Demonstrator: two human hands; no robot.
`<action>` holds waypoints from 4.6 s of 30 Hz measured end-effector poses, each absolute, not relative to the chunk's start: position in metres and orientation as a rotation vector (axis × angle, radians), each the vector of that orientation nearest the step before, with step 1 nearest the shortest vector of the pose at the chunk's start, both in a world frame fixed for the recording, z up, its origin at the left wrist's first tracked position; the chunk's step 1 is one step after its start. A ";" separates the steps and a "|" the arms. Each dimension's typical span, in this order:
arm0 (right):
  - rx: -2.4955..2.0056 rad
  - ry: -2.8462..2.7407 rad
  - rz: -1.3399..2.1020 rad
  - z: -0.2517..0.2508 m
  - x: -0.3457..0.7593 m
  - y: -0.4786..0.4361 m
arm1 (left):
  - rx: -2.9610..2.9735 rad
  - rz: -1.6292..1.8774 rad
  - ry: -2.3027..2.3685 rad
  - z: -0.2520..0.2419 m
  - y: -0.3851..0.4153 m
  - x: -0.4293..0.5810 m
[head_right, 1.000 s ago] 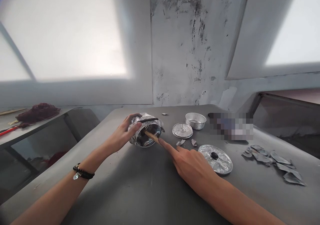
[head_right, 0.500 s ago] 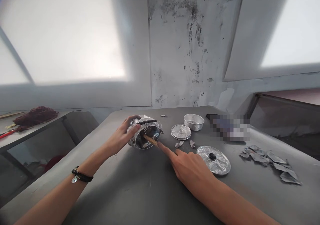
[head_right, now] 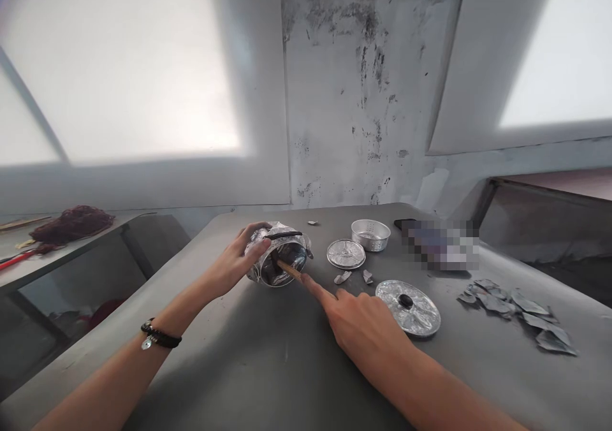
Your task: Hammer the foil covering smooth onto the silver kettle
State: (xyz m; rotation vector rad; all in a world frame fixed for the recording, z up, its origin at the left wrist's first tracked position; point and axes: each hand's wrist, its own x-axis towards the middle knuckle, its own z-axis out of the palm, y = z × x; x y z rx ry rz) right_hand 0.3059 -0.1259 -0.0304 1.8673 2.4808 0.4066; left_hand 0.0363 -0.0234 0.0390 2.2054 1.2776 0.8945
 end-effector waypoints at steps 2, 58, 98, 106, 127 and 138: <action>1.877 2.509 0.399 -0.030 0.309 -0.125 | 2.204 0.908 1.298 0.039 -0.023 0.036; 1.909 2.377 0.199 -0.021 0.290 -0.118 | 2.198 0.900 1.186 0.034 -0.016 0.042; 1.939 2.306 0.121 -0.010 0.290 -0.121 | 2.197 0.905 1.186 0.035 -0.017 0.048; 1.923 2.365 0.151 -0.013 0.291 -0.120 | 2.202 0.895 1.205 0.036 -0.017 0.050; 1.840 2.394 0.231 -0.010 0.293 -0.124 | 2.225 0.911 1.232 0.041 -0.022 0.056; 1.859 2.379 0.227 -0.009 0.295 -0.125 | 2.235 0.891 1.246 0.044 -0.026 0.057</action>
